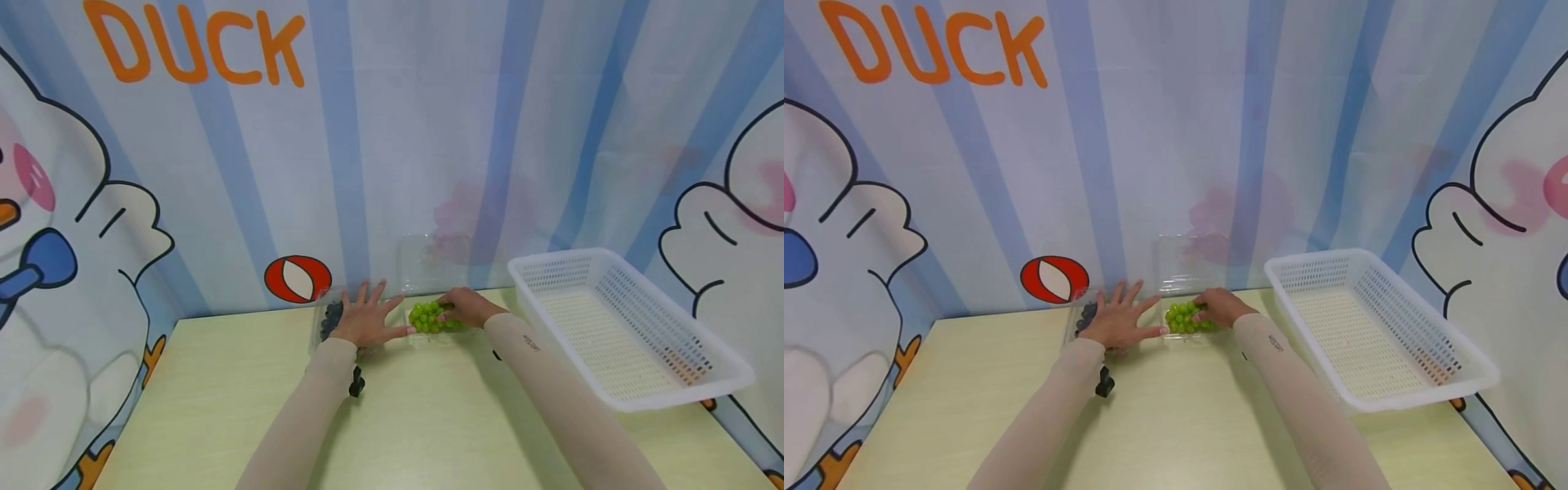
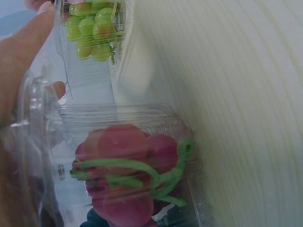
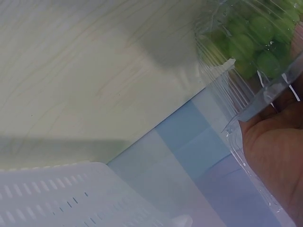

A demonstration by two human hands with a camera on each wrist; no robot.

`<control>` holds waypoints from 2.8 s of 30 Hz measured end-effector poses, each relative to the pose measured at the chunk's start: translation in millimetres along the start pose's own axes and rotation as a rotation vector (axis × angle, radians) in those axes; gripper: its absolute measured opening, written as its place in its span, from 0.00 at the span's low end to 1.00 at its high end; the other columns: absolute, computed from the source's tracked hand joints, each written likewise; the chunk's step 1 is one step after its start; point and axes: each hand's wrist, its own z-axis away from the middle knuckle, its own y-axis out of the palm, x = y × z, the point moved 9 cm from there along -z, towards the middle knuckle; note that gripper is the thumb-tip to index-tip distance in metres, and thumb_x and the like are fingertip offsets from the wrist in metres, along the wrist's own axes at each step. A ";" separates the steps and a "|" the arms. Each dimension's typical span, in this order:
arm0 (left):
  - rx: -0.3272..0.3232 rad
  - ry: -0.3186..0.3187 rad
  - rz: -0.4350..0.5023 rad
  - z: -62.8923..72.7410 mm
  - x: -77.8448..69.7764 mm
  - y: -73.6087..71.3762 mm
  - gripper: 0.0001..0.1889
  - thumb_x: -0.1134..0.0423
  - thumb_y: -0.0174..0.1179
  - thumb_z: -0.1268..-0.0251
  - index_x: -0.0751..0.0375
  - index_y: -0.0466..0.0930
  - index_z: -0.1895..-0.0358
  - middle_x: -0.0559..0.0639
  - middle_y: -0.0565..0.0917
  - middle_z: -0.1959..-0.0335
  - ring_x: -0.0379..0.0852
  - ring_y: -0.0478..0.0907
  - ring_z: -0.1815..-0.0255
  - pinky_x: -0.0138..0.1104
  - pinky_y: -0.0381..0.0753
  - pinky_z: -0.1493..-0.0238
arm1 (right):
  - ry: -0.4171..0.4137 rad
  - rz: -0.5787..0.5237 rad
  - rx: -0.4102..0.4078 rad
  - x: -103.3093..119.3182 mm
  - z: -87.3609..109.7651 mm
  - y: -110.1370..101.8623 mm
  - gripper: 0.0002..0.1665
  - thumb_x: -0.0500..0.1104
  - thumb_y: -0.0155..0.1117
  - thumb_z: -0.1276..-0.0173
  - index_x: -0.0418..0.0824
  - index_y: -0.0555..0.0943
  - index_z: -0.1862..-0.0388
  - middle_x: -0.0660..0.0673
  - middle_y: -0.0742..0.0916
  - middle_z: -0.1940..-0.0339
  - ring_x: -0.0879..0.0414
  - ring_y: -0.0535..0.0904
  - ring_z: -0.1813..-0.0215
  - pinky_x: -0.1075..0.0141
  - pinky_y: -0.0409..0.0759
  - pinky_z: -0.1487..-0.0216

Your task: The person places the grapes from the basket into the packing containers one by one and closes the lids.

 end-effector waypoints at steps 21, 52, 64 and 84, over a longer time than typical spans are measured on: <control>-0.006 0.008 0.004 0.7 -2.1 -1.8 0.44 0.22 0.48 0.36 0.34 0.56 0.19 0.55 0.45 0.15 0.67 0.35 0.17 0.76 0.35 0.31 | 0.001 -0.021 -0.011 -1.0 1.3 -0.2 0.30 0.44 0.66 0.28 0.36 0.76 0.30 0.38 0.81 0.32 0.43 0.79 0.33 0.50 0.79 0.36; -0.007 0.007 0.011 4.7 -4.8 -5.3 0.43 0.24 0.51 0.35 0.35 0.57 0.19 0.56 0.46 0.15 0.68 0.36 0.17 0.77 0.36 0.31 | 0.039 0.061 0.009 2.4 3.3 4.8 0.33 0.49 0.62 0.23 0.37 0.70 0.25 0.37 0.77 0.28 0.41 0.74 0.29 0.46 0.73 0.31; -0.015 0.011 0.027 1.1 -4.0 -4.5 0.43 0.25 0.52 0.35 0.35 0.58 0.20 0.56 0.46 0.15 0.67 0.35 0.17 0.77 0.35 0.31 | 0.039 0.032 -0.004 1.9 9.4 -3.2 0.34 0.52 0.60 0.23 0.39 0.69 0.24 0.37 0.75 0.26 0.39 0.71 0.28 0.42 0.70 0.30; 0.000 0.006 0.022 1.5 -2.5 -2.3 0.44 0.25 0.52 0.36 0.35 0.57 0.19 0.56 0.46 0.15 0.67 0.35 0.17 0.77 0.35 0.31 | -0.004 -0.012 -0.084 -0.5 16.1 -8.4 0.30 0.50 0.59 0.22 0.37 0.73 0.28 0.38 0.81 0.33 0.42 0.78 0.35 0.45 0.76 0.35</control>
